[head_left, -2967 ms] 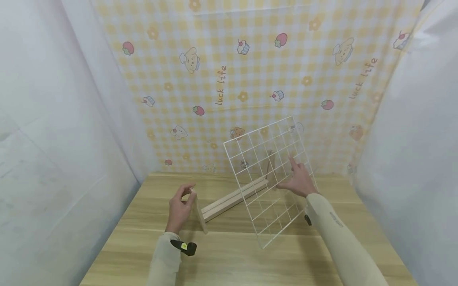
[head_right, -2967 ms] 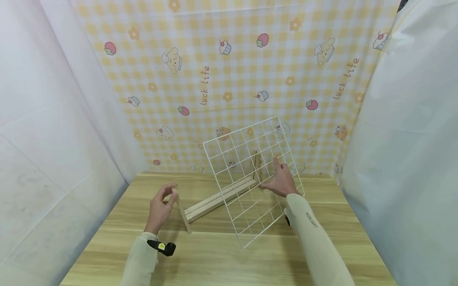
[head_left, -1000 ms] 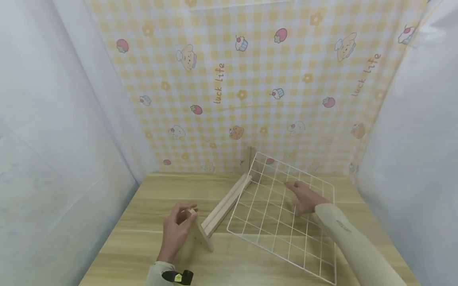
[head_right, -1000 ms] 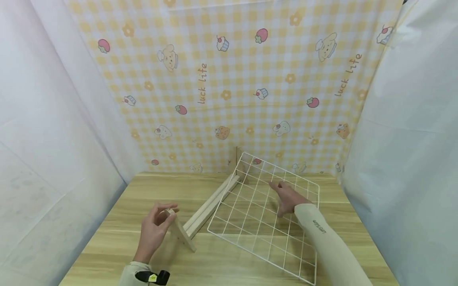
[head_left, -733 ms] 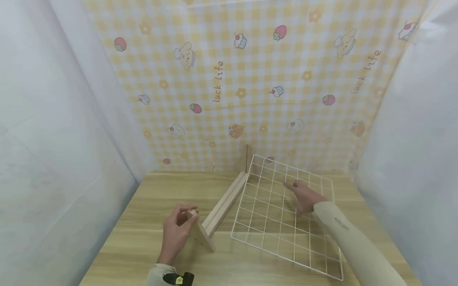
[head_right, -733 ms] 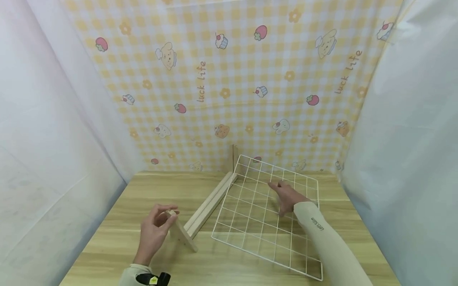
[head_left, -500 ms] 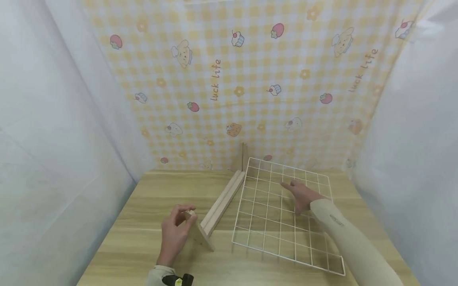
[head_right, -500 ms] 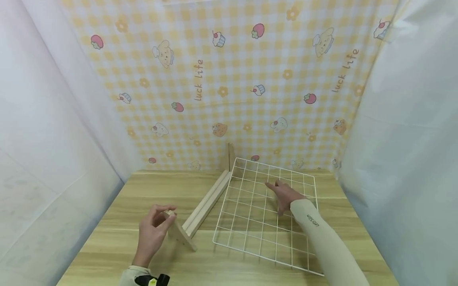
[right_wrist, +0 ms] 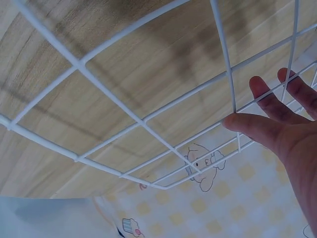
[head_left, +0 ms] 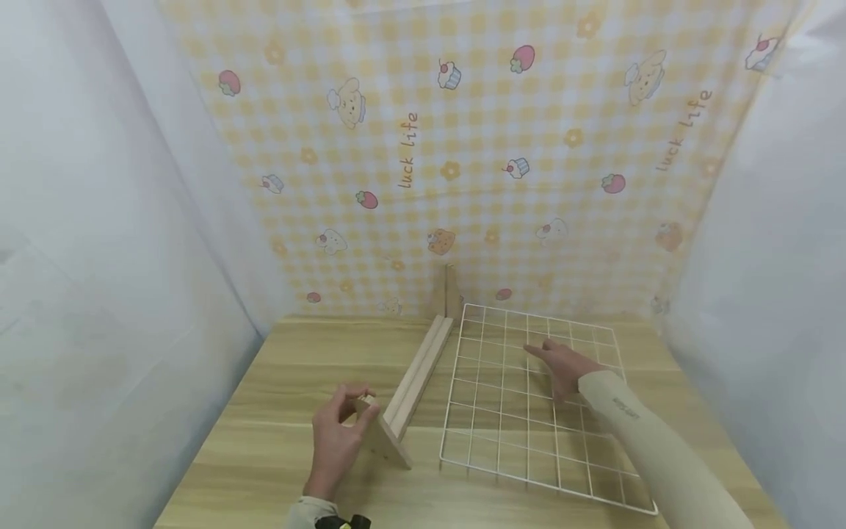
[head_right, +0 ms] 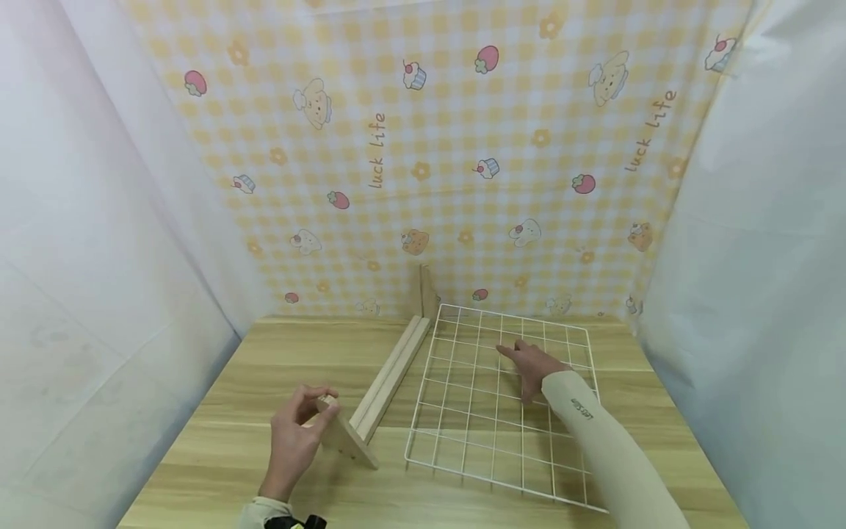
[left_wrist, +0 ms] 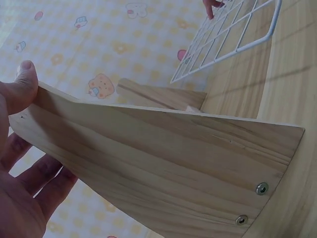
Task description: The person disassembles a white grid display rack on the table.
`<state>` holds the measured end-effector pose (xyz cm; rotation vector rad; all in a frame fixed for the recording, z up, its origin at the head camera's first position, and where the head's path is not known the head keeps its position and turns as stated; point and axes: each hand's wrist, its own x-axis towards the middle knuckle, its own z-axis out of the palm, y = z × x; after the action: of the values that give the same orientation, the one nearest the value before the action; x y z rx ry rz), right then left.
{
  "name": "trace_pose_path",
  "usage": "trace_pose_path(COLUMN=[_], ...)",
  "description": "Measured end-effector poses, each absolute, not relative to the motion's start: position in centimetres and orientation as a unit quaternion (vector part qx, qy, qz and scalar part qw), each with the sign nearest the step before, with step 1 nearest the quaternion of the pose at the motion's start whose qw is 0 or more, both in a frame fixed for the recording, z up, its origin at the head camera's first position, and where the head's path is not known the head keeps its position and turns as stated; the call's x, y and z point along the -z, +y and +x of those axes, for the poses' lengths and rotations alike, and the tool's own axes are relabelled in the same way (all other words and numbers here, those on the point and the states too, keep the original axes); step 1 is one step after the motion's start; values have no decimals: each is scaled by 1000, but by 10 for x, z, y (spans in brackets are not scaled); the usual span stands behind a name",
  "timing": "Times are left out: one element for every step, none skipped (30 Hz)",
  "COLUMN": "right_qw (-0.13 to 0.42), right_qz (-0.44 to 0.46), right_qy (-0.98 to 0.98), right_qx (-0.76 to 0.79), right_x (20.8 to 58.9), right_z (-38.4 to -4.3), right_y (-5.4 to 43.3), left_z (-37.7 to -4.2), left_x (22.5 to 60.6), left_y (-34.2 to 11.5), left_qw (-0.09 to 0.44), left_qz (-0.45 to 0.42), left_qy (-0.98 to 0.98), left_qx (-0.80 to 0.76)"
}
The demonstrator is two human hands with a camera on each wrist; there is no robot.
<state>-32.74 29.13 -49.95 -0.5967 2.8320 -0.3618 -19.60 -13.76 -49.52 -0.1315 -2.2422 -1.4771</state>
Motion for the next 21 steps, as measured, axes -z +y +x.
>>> trace_pose_path(right_qw=[114, 115, 117, 117, 118, 120, 121, 119, 116, 114, 111, 107, 104, 100, 97, 97, 94, 92, 91, 90, 89], right_qz=[-204, -206, -205, -203, -202, -203, -203, -205, -208, -212, -215, -219, -222, -227, -231, -229, -229, -229, -228, -228, -225], right_qy=[964, 964, 964, 964, 964, 964, 964, 964, 963, 963, 962, 962, 962, 962, 962, 962, 963, 963, 964, 964, 965], right_qx=[125, 125, 126, 125, 124, 124, 125, 124, 124, 125, 125, 123, 122, 117, 113, 111, 108, 106, 106, 103, 103], right_x=[499, 499, 499, 499, 499, 499, 499, 500, 502, 505, 507, 510, 513, 516, 518, 520, 521, 523, 524, 526, 527], right_z=[-327, -327, -328, -328, -329, -329, -330, -330, -331, -332, -333, -334, -335, -335, -336, -336, -336, -337, -337, -338, -338], right_y=[290, 289, 288, 287, 287, 286, 285, 285, 286, 286, 286, 287, 287, 287, 287, 287, 287, 288, 288, 288, 288], left_z=[-196, -195, -195, -195, -195, -195, -195, -195, -195, -194, -194, -193, -192, -191, -190, -190, -189, -189, -188, -188, -187], left_x=[495, 494, 493, 492, 491, 490, 490, 490, 489, 489, 489, 489, 489, 489, 489, 490, 490, 491, 492, 492, 493], left_y=[-137, -136, -135, -134, -134, -133, -133, -133, -133, -132, -132, -132, -132, -131, -131, -131, -131, -131, -131, -131, -131], left_qw=[227, 231, 233, 236, 238, 240, 242, 244, 245, 246, 246, 247, 246, 245, 244, 243, 242, 241, 241, 241, 243], left_qz=[-46, -45, -45, -47, -48, -50, -51, -50, -51, -52, -52, -50, -48, -45, -44, -40, -37, -35, -34, -33, -33], left_qy=[-812, -812, -814, -814, -815, -816, -816, -817, -817, -816, -815, -816, -816, -816, -816, -817, -816, -817, -817, -817, -816], left_qx=[535, 534, 530, 528, 527, 524, 522, 521, 520, 521, 521, 520, 521, 521, 522, 522, 523, 523, 524, 523, 523])
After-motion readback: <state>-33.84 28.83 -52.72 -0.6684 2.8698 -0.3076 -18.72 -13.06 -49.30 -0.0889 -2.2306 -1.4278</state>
